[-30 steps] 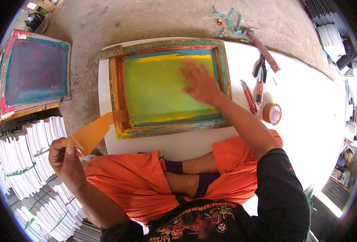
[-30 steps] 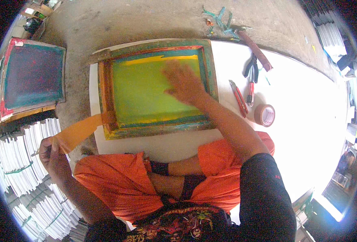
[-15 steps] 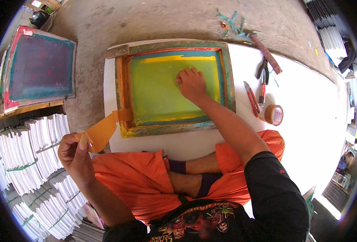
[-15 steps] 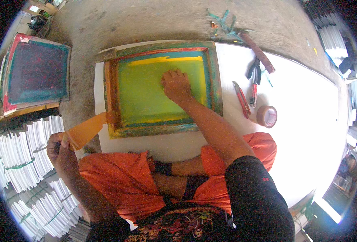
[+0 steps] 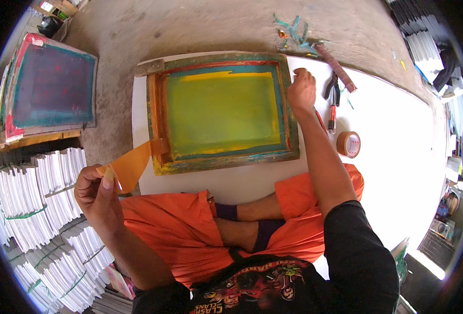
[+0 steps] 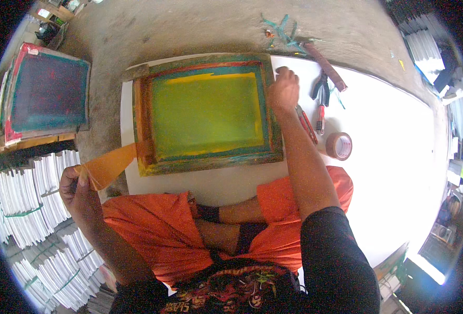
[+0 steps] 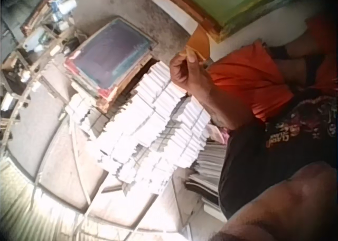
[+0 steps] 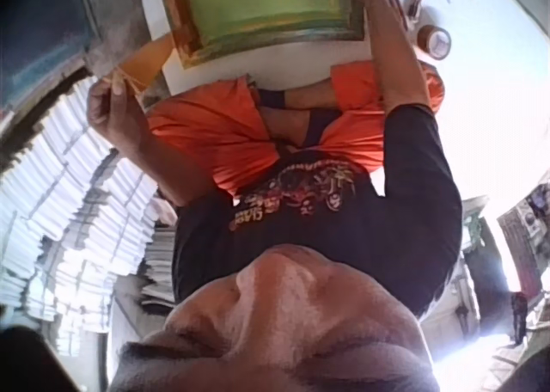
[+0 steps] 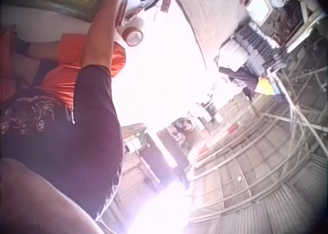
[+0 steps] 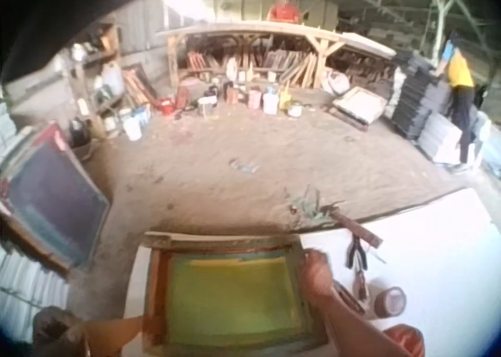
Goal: The person sits on the floor and applies orange masking tape to the edges of a rectangular screen printing frame. They smooth the tape along the frame's perimeter, tear off sections, and reposition the frame to access different sides.
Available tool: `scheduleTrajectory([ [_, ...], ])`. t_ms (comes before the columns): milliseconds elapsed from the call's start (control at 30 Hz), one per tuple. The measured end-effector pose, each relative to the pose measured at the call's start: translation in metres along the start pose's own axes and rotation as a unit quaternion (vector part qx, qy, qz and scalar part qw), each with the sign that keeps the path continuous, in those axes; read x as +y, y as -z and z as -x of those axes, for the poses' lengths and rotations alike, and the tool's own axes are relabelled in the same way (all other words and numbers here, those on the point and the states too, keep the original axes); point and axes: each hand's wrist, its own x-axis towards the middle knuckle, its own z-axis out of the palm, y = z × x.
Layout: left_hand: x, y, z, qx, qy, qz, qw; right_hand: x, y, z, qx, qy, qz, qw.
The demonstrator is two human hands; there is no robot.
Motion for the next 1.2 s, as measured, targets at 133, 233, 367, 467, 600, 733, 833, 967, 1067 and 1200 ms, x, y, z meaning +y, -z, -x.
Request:
scheduleTrajectory([
  [133,-0.005,-0.009,-0.002,0.027,-0.010,-0.015,0.999,-0.028,-0.049,0.038,-0.048,0.090,-0.133,0.986],
  [233,0.002,-0.019,0.000,0.009,-0.015,-0.021,1.000,-0.082,-0.033,0.052,-0.110,0.131,-0.180,0.969],
  [367,0.001,-0.017,0.001,0.017,-0.008,-0.021,1.000,-0.095,-0.046,0.051,-0.165,0.121,-0.128,0.971],
  [467,0.007,-0.019,0.002,0.017,-0.008,-0.021,1.000,-0.103,-0.046,0.049,-0.170,0.145,-0.082,0.971],
  [600,0.019,-0.020,0.000,0.023,-0.029,-0.059,0.998,-0.106,-0.045,0.043,-0.223,0.197,0.022,0.954],
  [733,0.026,-0.009,-0.001,0.027,-0.048,-0.122,0.991,-0.087,-0.059,0.035,-0.216,0.108,-0.003,0.970],
  [833,0.035,-0.012,-0.004,0.014,-0.077,-0.066,0.995,-0.032,-0.069,0.029,-0.039,0.078,-0.055,0.995],
  [967,0.052,-0.013,-0.006,0.000,-0.126,-0.081,0.989,-0.014,-0.022,0.013,0.011,-0.059,-0.181,0.982],
  [1067,0.073,-0.026,-0.008,-0.045,-0.147,-0.079,0.985,-0.003,-0.009,0.006,0.033,-0.118,-0.176,0.977],
  [1200,0.085,-0.048,-0.013,-0.054,-0.166,-0.012,0.985,0.016,0.006,-0.010,0.055,-0.155,-0.192,0.968],
])
